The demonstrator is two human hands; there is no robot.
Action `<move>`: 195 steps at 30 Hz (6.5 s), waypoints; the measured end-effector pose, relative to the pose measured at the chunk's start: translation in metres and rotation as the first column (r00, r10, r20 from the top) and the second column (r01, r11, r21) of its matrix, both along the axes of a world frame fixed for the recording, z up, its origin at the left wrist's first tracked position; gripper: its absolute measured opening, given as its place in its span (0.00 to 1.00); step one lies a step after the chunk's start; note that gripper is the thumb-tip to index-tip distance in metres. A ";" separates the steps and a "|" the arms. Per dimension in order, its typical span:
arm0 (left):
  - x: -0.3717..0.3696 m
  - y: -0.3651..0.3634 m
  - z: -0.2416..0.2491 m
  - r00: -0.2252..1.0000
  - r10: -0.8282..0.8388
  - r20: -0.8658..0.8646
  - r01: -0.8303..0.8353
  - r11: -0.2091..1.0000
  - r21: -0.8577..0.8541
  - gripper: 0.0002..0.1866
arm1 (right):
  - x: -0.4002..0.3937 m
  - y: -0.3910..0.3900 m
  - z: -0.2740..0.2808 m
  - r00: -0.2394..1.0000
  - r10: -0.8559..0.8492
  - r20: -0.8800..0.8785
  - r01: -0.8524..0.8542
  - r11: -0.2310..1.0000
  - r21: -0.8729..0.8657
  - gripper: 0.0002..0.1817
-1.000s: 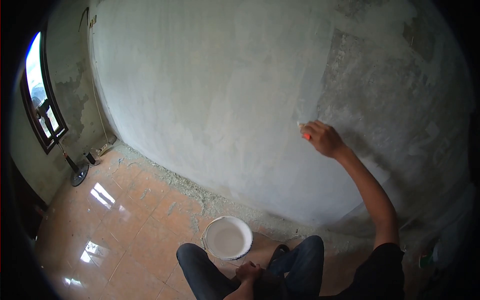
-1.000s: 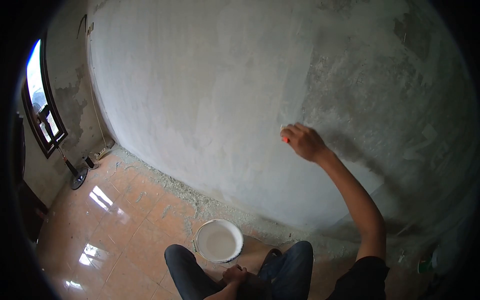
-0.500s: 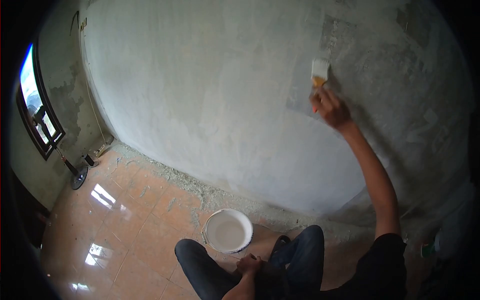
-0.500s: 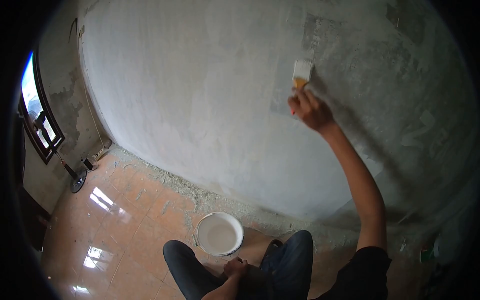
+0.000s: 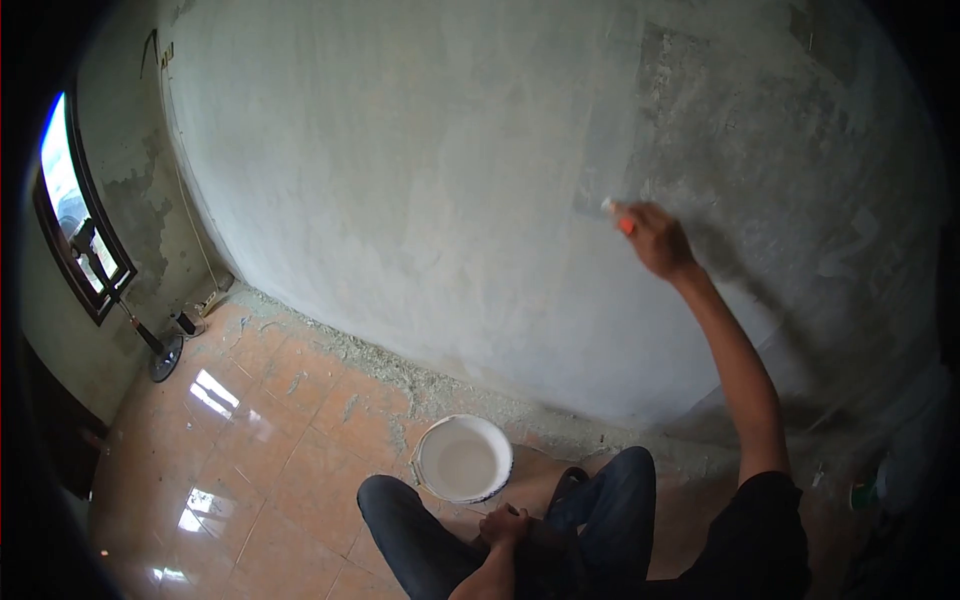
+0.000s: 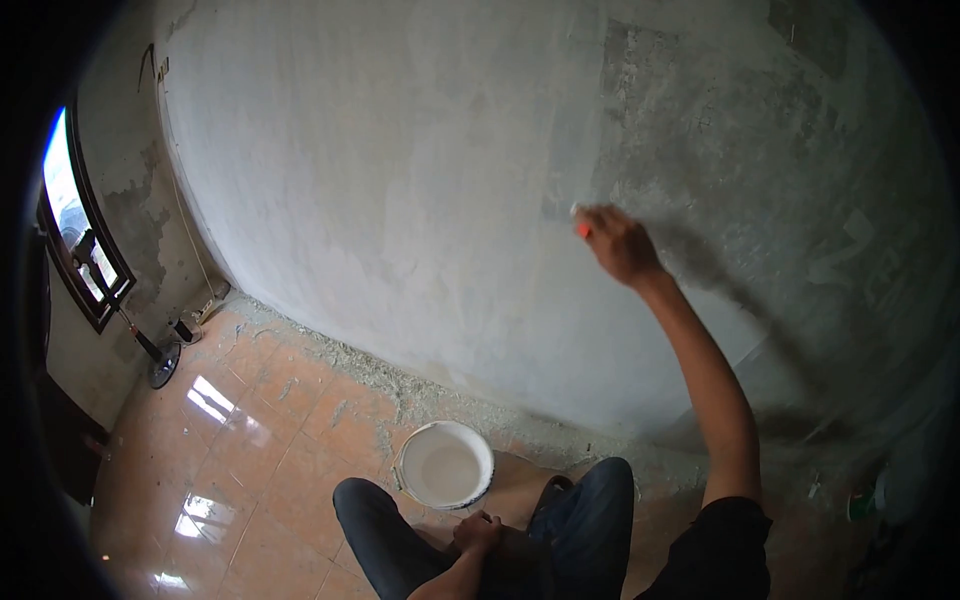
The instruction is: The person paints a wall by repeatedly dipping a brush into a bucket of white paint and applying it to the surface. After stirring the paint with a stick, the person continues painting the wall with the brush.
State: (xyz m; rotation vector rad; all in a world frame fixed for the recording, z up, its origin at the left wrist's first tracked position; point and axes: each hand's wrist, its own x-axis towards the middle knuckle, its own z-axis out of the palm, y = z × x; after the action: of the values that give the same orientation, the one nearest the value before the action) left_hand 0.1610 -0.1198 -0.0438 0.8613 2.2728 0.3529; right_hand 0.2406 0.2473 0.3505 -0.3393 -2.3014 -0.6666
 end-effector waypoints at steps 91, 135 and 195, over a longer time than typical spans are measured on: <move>-0.003 0.002 0.007 0.999 -0.026 0.035 0.026 1.000 0.000 0.20 | 0.022 0.003 0.045 0.991 -0.109 0.075 0.080 0.947 0.310 0.07; 0.001 0.003 0.004 1.000 -0.002 -0.009 0.002 1.000 -0.011 0.18 | -0.002 -0.003 0.066 0.980 0.108 -0.164 -0.054 0.951 0.304 0.10; 0.003 0.003 0.007 1.000 0.028 0.013 -0.028 1.000 0.004 0.18 | 0.028 -0.079 -0.053 0.866 0.075 -0.494 -0.326 0.834 -0.445 0.04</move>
State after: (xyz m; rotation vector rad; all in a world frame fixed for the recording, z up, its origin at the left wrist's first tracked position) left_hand 0.1635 -0.1169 -0.0369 0.8281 2.2745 0.3753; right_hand 0.2691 0.1680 0.2971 -0.4306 -1.9724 0.1601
